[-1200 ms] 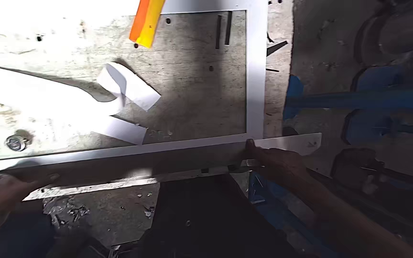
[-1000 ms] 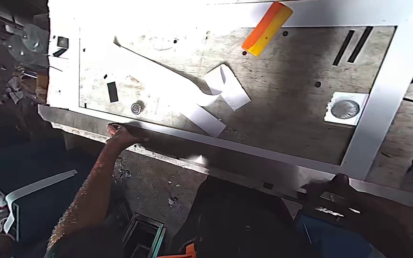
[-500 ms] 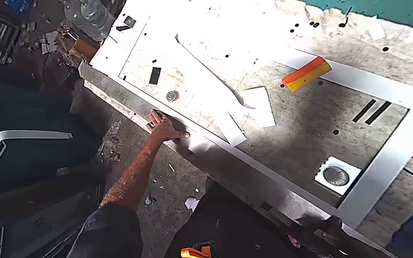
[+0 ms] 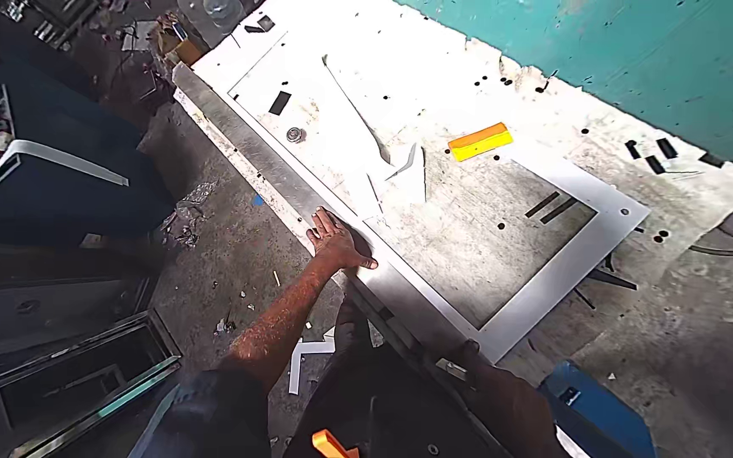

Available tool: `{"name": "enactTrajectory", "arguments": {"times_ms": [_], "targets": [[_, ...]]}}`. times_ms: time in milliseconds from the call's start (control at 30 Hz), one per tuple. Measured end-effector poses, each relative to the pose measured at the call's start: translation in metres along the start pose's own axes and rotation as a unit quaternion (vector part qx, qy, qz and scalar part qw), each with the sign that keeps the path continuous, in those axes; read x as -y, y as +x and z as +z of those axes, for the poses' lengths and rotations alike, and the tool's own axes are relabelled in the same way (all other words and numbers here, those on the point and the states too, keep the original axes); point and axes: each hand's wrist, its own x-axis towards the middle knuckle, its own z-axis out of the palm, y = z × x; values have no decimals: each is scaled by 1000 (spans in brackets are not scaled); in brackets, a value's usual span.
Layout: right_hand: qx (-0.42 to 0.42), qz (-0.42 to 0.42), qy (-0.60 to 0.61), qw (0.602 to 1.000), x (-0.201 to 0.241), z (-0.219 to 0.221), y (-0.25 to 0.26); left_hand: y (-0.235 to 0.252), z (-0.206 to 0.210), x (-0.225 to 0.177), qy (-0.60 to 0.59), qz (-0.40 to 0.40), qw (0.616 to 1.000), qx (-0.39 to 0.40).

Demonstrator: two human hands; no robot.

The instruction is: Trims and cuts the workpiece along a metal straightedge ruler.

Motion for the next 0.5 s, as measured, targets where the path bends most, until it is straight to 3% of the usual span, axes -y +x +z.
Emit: {"name": "enactTrajectory", "arguments": {"times_ms": [167, 333, 500], "targets": [[84, -59, 84, 991, -28, -24, 12, -5, -10, -8, 14, -4, 1000, 10], [-71, -180, 316, 929, -35, -46, 64, -2, -13, -11, 16, -6, 1000, 18], [-199, -299, 235, 903, 58, -114, 162, -4, -13, -10, -5, -2, 1000, 23]]}}
